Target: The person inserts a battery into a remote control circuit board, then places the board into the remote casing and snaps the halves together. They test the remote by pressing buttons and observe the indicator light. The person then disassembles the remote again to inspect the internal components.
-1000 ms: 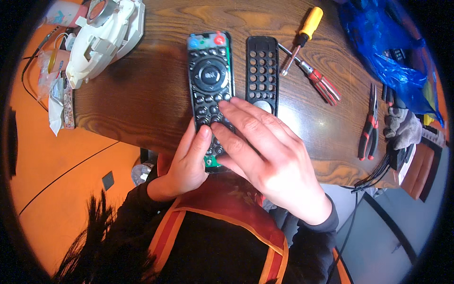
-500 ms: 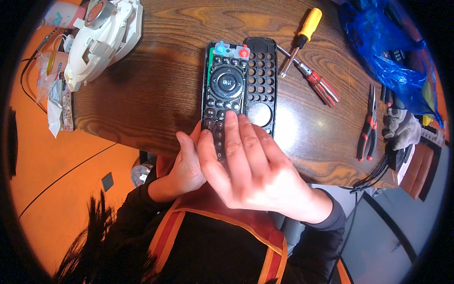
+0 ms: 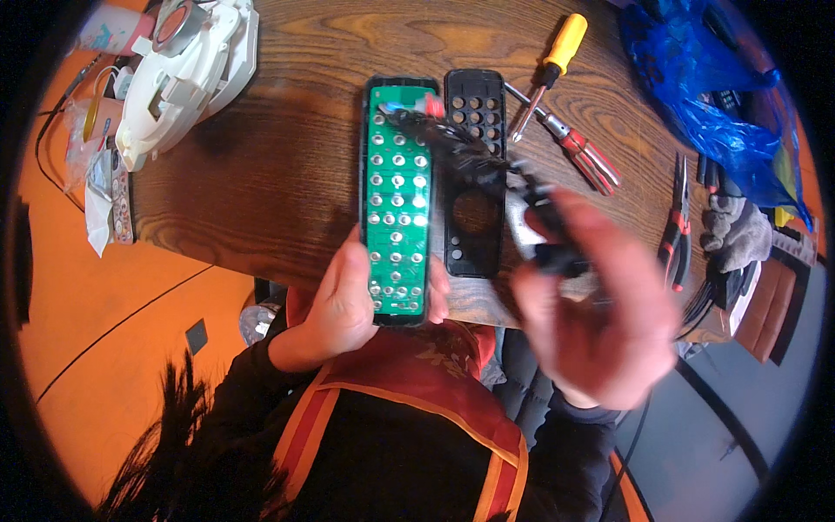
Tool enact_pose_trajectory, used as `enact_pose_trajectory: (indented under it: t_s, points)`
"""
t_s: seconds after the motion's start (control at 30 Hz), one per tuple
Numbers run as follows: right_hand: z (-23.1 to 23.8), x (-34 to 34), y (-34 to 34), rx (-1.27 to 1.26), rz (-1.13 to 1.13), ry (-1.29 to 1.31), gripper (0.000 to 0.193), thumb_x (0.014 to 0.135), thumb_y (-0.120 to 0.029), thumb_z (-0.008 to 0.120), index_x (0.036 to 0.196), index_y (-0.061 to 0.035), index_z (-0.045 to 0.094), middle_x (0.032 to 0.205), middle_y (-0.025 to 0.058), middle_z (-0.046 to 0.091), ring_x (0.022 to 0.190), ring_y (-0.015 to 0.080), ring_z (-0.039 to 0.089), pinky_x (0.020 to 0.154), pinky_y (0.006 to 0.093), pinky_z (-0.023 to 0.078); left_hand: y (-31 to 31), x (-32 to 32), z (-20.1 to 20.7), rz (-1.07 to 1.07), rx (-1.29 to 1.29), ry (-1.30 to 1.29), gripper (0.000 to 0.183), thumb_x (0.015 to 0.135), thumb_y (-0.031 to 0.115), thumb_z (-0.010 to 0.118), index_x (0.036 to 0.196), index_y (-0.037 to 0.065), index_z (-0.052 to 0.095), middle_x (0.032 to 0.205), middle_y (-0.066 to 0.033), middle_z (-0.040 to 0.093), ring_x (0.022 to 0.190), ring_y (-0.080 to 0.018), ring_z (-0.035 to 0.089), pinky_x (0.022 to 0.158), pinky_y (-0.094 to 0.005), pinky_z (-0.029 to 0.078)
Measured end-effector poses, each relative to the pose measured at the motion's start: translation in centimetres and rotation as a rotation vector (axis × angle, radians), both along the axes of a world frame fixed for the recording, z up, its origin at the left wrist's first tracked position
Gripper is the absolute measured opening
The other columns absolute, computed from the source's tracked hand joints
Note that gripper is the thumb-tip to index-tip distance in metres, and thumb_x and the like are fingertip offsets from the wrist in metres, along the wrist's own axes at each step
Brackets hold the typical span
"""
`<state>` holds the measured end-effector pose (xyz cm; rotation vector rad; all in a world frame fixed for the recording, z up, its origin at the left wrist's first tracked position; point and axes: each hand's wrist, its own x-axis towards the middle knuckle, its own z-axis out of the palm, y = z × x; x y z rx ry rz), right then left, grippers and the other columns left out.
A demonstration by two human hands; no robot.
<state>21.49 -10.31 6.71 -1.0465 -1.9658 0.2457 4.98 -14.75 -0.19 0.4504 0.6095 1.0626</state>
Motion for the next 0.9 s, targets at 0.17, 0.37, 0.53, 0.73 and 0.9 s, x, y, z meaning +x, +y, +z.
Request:
enact_pose_trajectory:
  t_s: [0.17, 0.37, 0.53, 0.73, 0.9]
  points:
    - [0.7, 2.1, 1.2, 0.081, -0.413, 0.190, 0.035, 0.075, 0.006, 0.057, 0.108, 0.0084, 0.043, 0.100, 0.0234, 0.055, 0.076, 0.0332, 0.063, 0.062, 0.0315, 0.057, 1.3, -3.3, 1.4, 0.084, -0.027, 0.493, 0.026, 0.087, 0.013, 0.046, 0.105, -0.004, 0.038, 0.076, -0.0139, 0.056, 0.066, -0.0238, 0.062, 0.059, -0.0315, 0.054]
    - [0.2, 4.6, 1.2, 0.046, -0.459, 0.194, 0.032, 0.076, 0.007, 0.057, 0.106, 0.0064, 0.048, 0.094, 0.0220, 0.059, 0.074, 0.0295, 0.064, 0.062, 0.0270, 0.056, 3.0, -6.6, 1.7, 0.167, 0.271, 1.213, 0.031, 0.081, 0.012, 0.058, 0.106, -0.004, 0.046, 0.087, -0.0105, 0.058, 0.071, -0.0135, 0.057, 0.065, -0.0250, 0.045]
    - [0.4, 5.7, 0.5, -0.006, -0.488, 0.169, 0.031, 0.076, 0.006, 0.058, 0.106, 0.0053, 0.049, 0.091, 0.0200, 0.061, 0.071, 0.0273, 0.065, 0.058, 0.0233, 0.054, 4.4, -7.2, 1.3, 0.216, 0.238, 1.272, 0.025, 0.084, 0.016, 0.056, 0.098, -0.004, 0.050, 0.076, -0.0119, 0.060, 0.070, -0.0132, 0.056, 0.064, -0.0261, 0.043]
    - [0.2, 5.9, 0.5, -0.062, -0.449, 0.218, 0.031, 0.076, 0.007, 0.057, 0.105, 0.0051, 0.050, 0.091, 0.0192, 0.061, 0.066, 0.0246, 0.065, 0.057, 0.0237, 0.053, 4.6, -7.0, 1.6, 0.220, 0.365, 1.601, 0.024, 0.084, 0.021, 0.056, 0.090, -0.002, 0.050, 0.074, -0.0147, 0.056, 0.065, -0.0251, 0.054, 0.060, -0.0330, 0.041]
    - [0.3, 5.9, 0.5, -0.113, -0.402, 0.258, 0.031, 0.075, 0.009, 0.055, 0.105, 0.0052, 0.050, 0.092, 0.0195, 0.060, 0.066, 0.0247, 0.065, 0.056, 0.0232, 0.052, 4.5, -6.9, 1.2, 0.283, 0.465, 1.936, 0.025, 0.082, 0.023, 0.058, 0.090, -0.001, 0.053, 0.080, -0.0138, 0.053, 0.073, -0.0299, 0.051, 0.064, -0.0379, 0.041]
